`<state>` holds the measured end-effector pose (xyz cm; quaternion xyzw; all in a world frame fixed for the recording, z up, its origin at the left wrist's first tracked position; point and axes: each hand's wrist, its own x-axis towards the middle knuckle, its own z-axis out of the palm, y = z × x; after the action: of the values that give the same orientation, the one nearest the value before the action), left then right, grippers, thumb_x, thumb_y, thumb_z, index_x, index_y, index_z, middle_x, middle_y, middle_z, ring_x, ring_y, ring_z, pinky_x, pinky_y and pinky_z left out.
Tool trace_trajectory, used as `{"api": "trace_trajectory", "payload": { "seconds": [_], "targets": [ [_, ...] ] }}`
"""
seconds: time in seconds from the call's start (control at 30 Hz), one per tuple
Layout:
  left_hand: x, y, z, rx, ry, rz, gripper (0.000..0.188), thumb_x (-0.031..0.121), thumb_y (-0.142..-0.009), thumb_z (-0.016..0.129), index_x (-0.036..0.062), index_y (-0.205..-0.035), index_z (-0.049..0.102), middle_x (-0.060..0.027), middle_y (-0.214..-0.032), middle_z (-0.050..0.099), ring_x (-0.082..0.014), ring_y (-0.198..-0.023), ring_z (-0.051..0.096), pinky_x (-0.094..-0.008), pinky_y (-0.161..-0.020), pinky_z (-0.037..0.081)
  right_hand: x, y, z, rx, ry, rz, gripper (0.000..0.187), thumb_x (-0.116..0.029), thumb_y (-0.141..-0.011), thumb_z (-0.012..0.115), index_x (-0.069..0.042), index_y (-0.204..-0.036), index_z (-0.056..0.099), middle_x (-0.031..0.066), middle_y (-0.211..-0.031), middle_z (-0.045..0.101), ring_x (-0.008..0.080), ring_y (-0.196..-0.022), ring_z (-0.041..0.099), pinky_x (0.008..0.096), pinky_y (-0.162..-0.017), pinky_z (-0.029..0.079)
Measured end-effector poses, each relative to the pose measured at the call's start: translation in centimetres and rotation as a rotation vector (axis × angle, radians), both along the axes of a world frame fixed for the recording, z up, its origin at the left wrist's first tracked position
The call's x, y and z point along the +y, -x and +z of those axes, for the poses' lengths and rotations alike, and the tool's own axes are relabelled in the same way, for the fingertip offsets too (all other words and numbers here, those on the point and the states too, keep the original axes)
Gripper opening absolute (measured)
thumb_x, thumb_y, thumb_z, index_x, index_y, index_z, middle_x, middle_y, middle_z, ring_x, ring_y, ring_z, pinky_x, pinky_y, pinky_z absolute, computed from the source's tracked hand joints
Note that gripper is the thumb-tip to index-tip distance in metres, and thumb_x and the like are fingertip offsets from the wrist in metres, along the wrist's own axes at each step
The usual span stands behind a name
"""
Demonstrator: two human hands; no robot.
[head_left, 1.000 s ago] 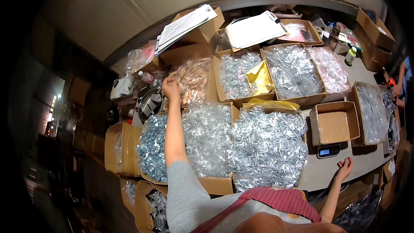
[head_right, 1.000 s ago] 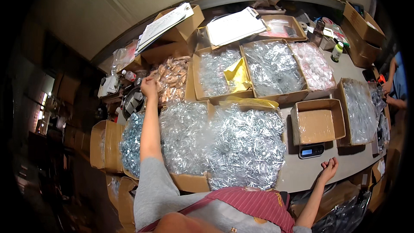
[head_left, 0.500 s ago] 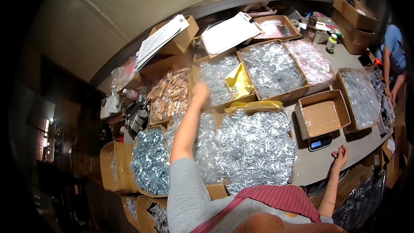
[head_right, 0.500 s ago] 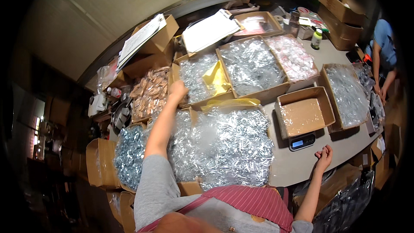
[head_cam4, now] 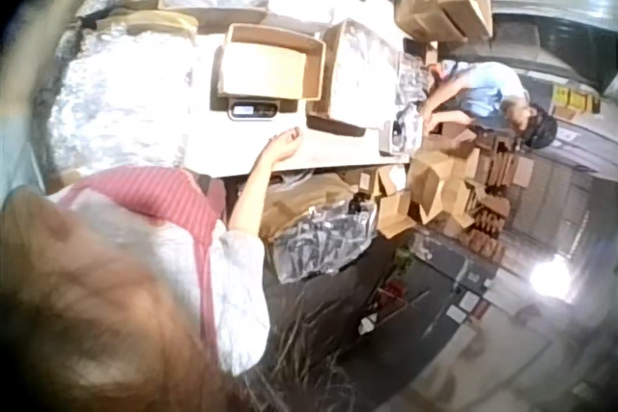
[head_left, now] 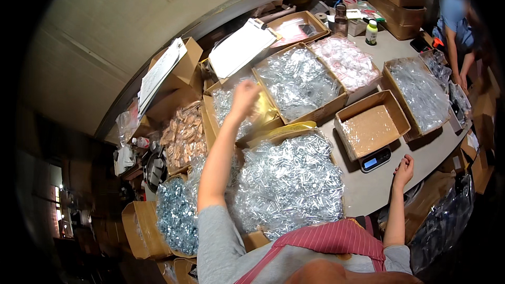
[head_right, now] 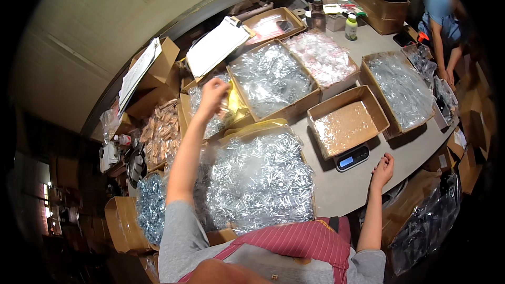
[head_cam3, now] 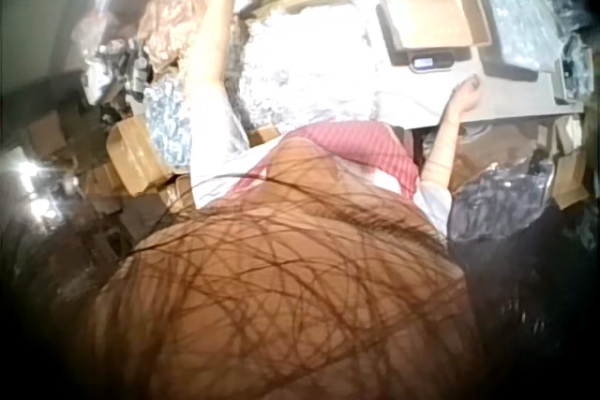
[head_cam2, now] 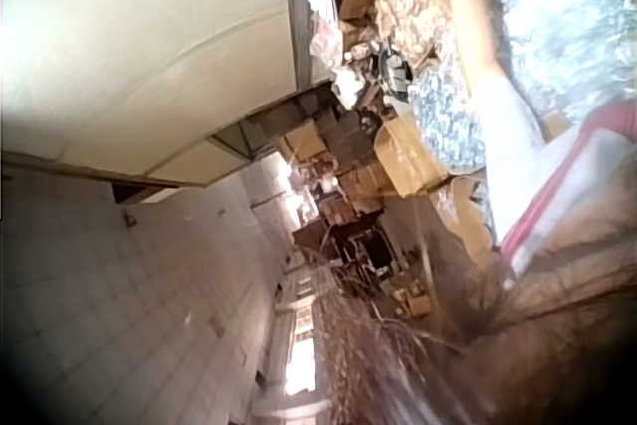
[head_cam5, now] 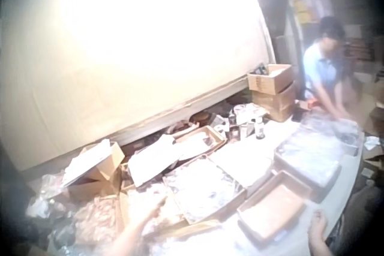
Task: The person repeatedly picks bubble wrap and small black plastic parts from open boxes, places them on a digital scale, and then transfers them into cardboard boxes. The process is repeated multiple times with similar items.
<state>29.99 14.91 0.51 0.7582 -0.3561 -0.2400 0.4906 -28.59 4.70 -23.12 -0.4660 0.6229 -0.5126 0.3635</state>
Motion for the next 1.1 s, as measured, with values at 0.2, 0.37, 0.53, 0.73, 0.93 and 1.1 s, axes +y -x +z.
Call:
{"api": "trace_trajectory", "payload": {
  "seconds": [0.2, 0.37, 0.53, 0.73, 0.93, 1.1],
  "targets": [
    [-9.1, 4.1, -4.2, -0.797, -0.592, -0.216, 0.041, 0.039, -0.072, 0.07, 0.0004, -0.086, 0.072, -0.0223, -0.087, 0.07, -0.0375, -0.082, 0.069, -0.0439, -0.078, 0.054, 0.2, 0.1, 0.0, 0.088, 0.045, -0.017, 0.019, -0.009, -0.093, 0.054, -0.005, -0.111, 0.06, -0.0002, -0.081, 0.059, 0.0046, -0.05, 0.048, 0.02, -0.039, 0.04],
    [-10.8, 2.2, -6.0, -0.698, -0.435, -0.226, 0.031, 0.032, -0.073, 0.07, 0.0021, -0.081, 0.073, -0.0163, -0.075, 0.07, -0.0296, -0.074, 0.069, -0.0396, -0.071, 0.053, 0.5, -0.3, 0.7, 0.123, 0.042, 0.01, 0.016, -0.01, -0.094, 0.055, -0.005, -0.108, 0.062, 0.0006, -0.084, 0.06, 0.0062, -0.051, 0.05, 0.0219, -0.04, 0.041],
    [-7.9, 2.9, -3.8, -0.068, -0.024, -0.11, 0.025, 0.024, -0.09, 0.066, 0.0006, -0.082, 0.069, 0.0021, -0.067, 0.058, -0.0089, -0.06, 0.05, -0.0248, -0.055, 0.039, 0.7, -0.4, 1.9, 0.288, 0.079, 0.051, 0.016, -0.011, -0.091, 0.057, -0.005, -0.104, 0.064, 0.0049, -0.092, 0.065, 0.0128, -0.056, 0.055, 0.0286, -0.056, 0.047],
    [-5.3, 6.9, 2.6, 0.778, 0.329, -0.03, 0.025, 0.027, -0.098, 0.057, 0.0102, -0.079, 0.056, 0.0103, -0.051, 0.04, -0.0072, -0.042, 0.034, -0.0221, -0.043, 0.03, 0.7, 0.1, 3.6, 0.313, 0.087, 0.21, 0.017, -0.008, -0.087, 0.059, -0.007, -0.103, 0.066, 0.0051, -0.09, 0.064, 0.0163, -0.056, 0.053, 0.0303, -0.059, 0.045],
    [-7.6, 15.6, 4.7, 1.04, 0.494, -0.404, 0.022, 0.024, -0.097, 0.053, 0.009, -0.082, 0.056, 0.0104, -0.05, 0.037, -0.01, -0.04, 0.034, -0.0267, -0.034, 0.029, -1.0, 2.0, 4.7, -0.036, -0.102, 0.46, 0.016, -0.001, -0.09, 0.056, -0.003, -0.103, 0.064, 0.0059, -0.086, 0.061, 0.0116, -0.053, 0.055, 0.0261, -0.046, 0.049],
    [-11.2, 22.4, -0.3, 0.374, -0.206, -0.569, 0.027, 0.03, -0.093, 0.062, 0.0053, -0.102, 0.063, -0.0021, -0.079, 0.064, -0.0118, -0.066, 0.06, -0.0246, -0.06, 0.048, -3.5, 5.8, 4.8, -0.287, -0.256, 0.734, 0.016, -0.001, -0.092, 0.054, 0.004, -0.106, 0.061, 0.0098, -0.088, 0.061, 0.0121, -0.058, 0.062, 0.025, -0.046, 0.054]
  ]
}}
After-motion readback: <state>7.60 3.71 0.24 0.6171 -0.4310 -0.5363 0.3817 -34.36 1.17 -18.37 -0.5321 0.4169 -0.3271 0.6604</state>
